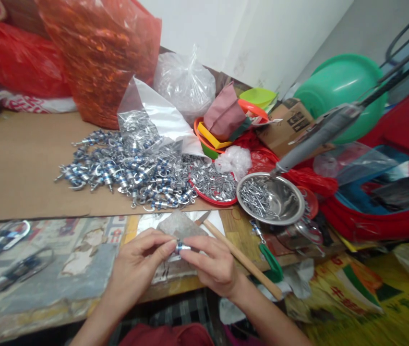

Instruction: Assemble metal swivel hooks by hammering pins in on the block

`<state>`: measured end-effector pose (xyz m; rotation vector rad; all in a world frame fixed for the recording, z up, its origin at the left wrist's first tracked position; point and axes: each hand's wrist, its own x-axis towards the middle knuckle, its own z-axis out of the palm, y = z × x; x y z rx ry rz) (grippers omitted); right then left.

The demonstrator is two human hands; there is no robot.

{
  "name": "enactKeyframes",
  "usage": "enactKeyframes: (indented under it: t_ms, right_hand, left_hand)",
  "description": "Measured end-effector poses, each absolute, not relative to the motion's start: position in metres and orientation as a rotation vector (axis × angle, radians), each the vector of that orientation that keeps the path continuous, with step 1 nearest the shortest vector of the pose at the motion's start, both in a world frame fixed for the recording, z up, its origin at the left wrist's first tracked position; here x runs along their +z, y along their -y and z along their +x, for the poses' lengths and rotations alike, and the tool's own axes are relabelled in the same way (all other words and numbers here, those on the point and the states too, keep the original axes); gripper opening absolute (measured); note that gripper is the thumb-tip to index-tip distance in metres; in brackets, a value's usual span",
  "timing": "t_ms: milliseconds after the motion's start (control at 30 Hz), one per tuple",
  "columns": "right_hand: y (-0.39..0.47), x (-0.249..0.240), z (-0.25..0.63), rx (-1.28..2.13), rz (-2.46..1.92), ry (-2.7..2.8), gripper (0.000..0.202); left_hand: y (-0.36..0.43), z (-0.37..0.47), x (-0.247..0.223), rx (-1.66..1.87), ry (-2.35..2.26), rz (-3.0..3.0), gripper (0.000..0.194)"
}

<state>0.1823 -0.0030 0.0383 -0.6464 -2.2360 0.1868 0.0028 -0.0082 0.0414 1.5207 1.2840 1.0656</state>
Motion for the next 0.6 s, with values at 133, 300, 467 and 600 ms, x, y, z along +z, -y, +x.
enactKeyframes:
  t_ms: [133, 300, 467, 600]
  right_hand:
    - [-0.0006, 0.0407, 0.186, 0.059, -0.624, 2.292, 0.021]
    - [-0.0008, 0.0422, 0.1886, -0.003, -0.564, 2.333, 0.022]
    - [-0.002, 0.0462, 0.1895, 0.012, -0.52, 2.311, 0.02]
    - [0.0016, 0.0434, 0.1885, 0.079, -0.658, 2.283, 0.023]
  left_hand:
    - [0.0085, 0.0031, 0.0428, 1.076, -1.306, 1.716, 0.012]
    - [0.0115, 0.0051, 0.0396, 1.189, -1.316, 1.828, 0.012]
    - [0.0111, 0.0045, 0.0383, 1.241, -1.267, 1.909, 0.012]
    - [0.0097, 0.0033, 0.0444, 1.174, -1.215, 1.857, 0.014]
